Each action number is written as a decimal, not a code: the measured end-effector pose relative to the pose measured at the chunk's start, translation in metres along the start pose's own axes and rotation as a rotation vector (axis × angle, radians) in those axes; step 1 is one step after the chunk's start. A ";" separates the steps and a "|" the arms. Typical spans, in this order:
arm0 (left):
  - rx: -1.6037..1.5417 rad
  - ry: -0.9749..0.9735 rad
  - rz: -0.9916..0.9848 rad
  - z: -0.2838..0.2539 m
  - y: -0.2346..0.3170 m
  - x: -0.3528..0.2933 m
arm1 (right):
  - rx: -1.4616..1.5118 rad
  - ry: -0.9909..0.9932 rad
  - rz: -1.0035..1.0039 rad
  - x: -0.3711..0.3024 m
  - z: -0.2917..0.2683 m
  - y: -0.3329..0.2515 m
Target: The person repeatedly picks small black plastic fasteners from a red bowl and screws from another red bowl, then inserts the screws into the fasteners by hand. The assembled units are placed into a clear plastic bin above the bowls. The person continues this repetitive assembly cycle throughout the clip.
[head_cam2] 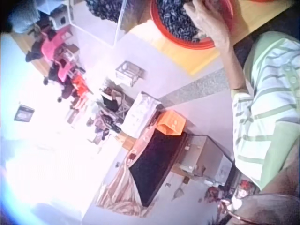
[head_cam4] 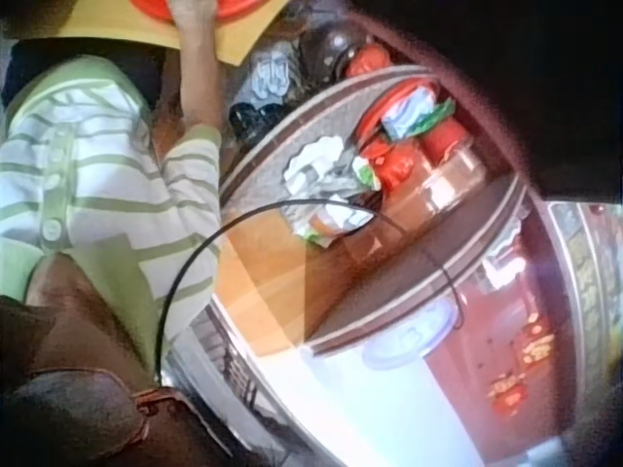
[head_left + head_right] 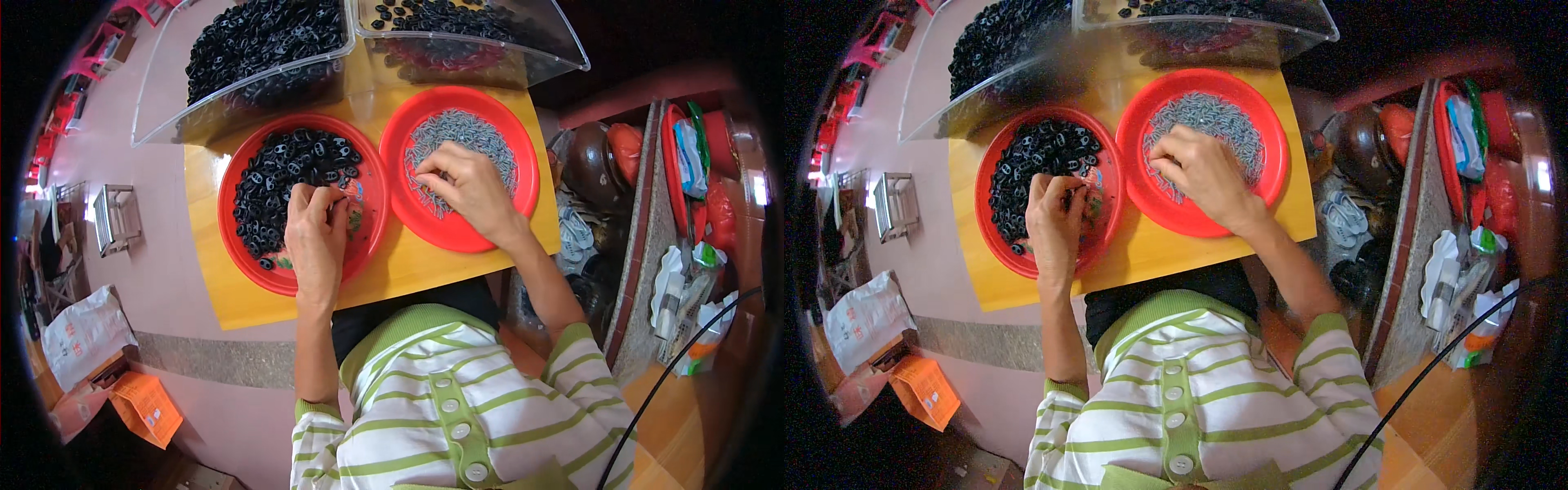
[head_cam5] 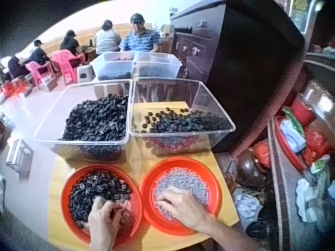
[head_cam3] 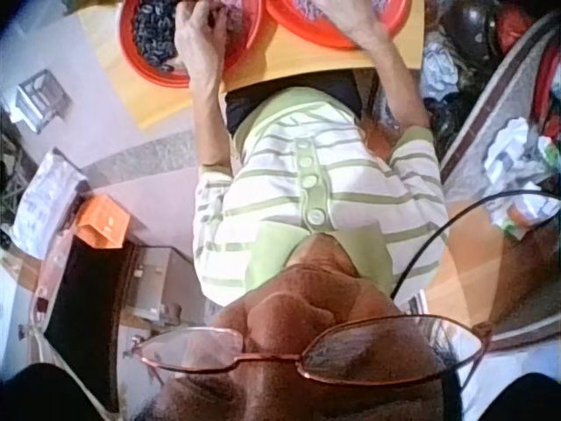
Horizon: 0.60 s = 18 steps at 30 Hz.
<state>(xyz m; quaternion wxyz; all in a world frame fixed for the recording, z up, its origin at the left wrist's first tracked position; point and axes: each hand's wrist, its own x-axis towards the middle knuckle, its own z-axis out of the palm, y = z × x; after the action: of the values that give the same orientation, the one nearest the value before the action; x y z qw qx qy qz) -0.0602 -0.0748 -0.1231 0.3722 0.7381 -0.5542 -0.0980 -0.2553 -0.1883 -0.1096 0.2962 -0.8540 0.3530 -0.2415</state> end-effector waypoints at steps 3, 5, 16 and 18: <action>-0.205 0.011 -0.061 -0.006 0.012 -0.006 | -0.070 0.021 -0.011 -0.005 0.011 0.005; -0.384 -0.003 -0.159 -0.009 0.013 -0.016 | -0.132 0.011 0.015 -0.004 0.014 0.002; -1.149 -0.003 -0.565 -0.006 0.019 -0.059 | -0.298 -0.085 -0.048 -0.005 0.019 -0.008; -1.168 -0.035 -0.557 -0.007 0.015 -0.062 | -0.271 -0.115 -0.027 -0.005 0.019 -0.009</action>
<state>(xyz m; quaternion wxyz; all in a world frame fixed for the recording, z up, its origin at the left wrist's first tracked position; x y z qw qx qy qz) -0.0906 -0.0178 -0.1246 0.6640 0.5286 -0.2032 -0.4882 -0.2423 -0.1726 -0.1179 0.1946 -0.9033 0.3532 -0.1465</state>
